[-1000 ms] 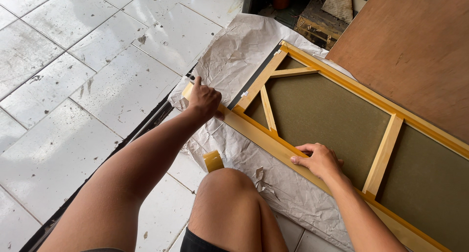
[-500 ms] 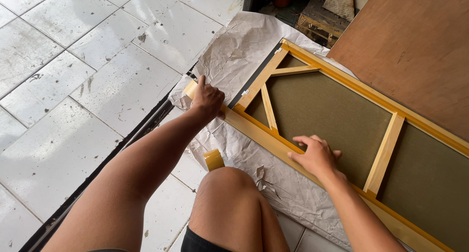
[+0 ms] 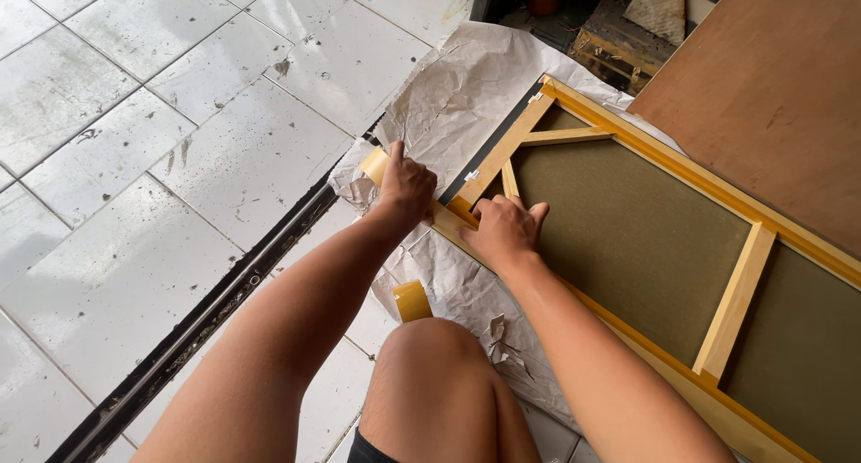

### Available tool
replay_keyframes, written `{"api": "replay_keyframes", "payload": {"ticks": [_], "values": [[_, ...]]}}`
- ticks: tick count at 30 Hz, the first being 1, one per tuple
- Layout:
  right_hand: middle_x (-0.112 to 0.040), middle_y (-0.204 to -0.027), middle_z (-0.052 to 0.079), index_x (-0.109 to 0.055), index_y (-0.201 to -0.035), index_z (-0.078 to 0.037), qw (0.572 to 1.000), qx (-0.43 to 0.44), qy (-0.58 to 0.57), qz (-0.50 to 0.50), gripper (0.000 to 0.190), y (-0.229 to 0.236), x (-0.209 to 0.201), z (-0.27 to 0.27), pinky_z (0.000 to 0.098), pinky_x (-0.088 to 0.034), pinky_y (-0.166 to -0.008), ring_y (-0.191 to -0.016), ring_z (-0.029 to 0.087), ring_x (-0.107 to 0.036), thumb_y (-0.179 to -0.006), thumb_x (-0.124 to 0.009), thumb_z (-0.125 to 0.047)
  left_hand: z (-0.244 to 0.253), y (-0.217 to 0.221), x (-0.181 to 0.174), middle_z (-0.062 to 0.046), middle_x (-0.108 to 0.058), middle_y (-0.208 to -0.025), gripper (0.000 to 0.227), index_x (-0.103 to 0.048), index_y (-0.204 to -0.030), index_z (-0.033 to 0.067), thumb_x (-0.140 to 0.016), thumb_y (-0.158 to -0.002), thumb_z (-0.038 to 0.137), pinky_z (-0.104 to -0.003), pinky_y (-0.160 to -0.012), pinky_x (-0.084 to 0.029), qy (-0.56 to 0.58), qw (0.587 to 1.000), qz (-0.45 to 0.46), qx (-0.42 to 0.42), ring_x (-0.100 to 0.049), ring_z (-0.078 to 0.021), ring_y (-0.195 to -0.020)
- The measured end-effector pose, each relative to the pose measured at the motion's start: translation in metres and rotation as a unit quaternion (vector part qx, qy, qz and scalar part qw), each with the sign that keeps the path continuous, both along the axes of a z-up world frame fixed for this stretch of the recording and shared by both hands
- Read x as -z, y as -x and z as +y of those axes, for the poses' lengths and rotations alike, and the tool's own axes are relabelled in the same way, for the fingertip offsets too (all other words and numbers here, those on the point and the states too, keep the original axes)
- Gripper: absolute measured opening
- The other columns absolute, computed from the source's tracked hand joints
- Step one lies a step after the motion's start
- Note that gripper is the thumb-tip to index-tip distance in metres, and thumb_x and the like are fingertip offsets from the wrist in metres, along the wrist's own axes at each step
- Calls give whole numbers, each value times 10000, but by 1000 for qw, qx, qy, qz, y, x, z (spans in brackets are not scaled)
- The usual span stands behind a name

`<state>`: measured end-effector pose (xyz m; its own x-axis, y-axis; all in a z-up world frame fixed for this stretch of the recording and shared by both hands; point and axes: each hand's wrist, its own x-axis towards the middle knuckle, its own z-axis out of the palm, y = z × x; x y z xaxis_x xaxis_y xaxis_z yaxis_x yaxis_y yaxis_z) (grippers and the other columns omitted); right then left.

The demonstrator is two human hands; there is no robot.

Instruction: The person applies masking tape along the edges of a wooden frame lying on the floor. They smooth the tape with their fingers and use a small tool to press the tape into the corners.

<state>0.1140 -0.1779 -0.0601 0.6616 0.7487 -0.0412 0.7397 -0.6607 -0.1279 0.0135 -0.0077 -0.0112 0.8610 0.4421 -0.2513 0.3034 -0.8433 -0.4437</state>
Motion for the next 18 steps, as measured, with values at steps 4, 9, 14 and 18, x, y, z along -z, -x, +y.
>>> {"api": "replay_keyframes", "payload": {"ticks": [4, 9, 14, 18], "values": [[-805, -1220, -52, -811, -1149, -375, 996, 20, 81, 41, 461, 12, -49, 20, 636, -376, -1050, -1286, 233, -695, -912, -691, -752, 3, -1, 1, 76, -850, -1094, 727, -829, -1235, 260, -834, -810, 850, -626, -1081, -236, 9, 1000, -10, 4, -762, -195, -1072], [-795, -1417, 37, -802, -1354, -300, 975, 59, 195, 93, 669, 31, -115, 44, 737, -382, -1085, -1445, 289, -658, -922, -652, -789, 0, 0, -6, 78, -844, -1053, 599, -833, -1184, 254, -834, -879, 770, -620, -1076, -232, 2, 1000, -14, 10, -765, -196, -1038], [-743, -1489, 67, -733, -1465, -234, 968, 69, 212, 118, 809, 23, -112, 55, 793, -403, -1042, -1490, 313, -620, -920, -631, -823, 6, -1, 0, 84, -850, -1051, 586, -843, -1173, 257, -856, -858, 752, -623, -1104, -221, 6, 999, -34, 10, -763, -194, -1042], [-785, -1407, 36, -804, -1328, -313, 975, 57, 183, 115, 690, 29, -110, 47, 736, -335, -1101, -1448, 321, -645, -905, -654, -836, 11, 0, 15, 61, -858, -1070, 749, -844, -1180, 250, -865, -747, 861, -619, -1127, -227, 17, 999, -47, 5, -755, -201, -1070]]}}
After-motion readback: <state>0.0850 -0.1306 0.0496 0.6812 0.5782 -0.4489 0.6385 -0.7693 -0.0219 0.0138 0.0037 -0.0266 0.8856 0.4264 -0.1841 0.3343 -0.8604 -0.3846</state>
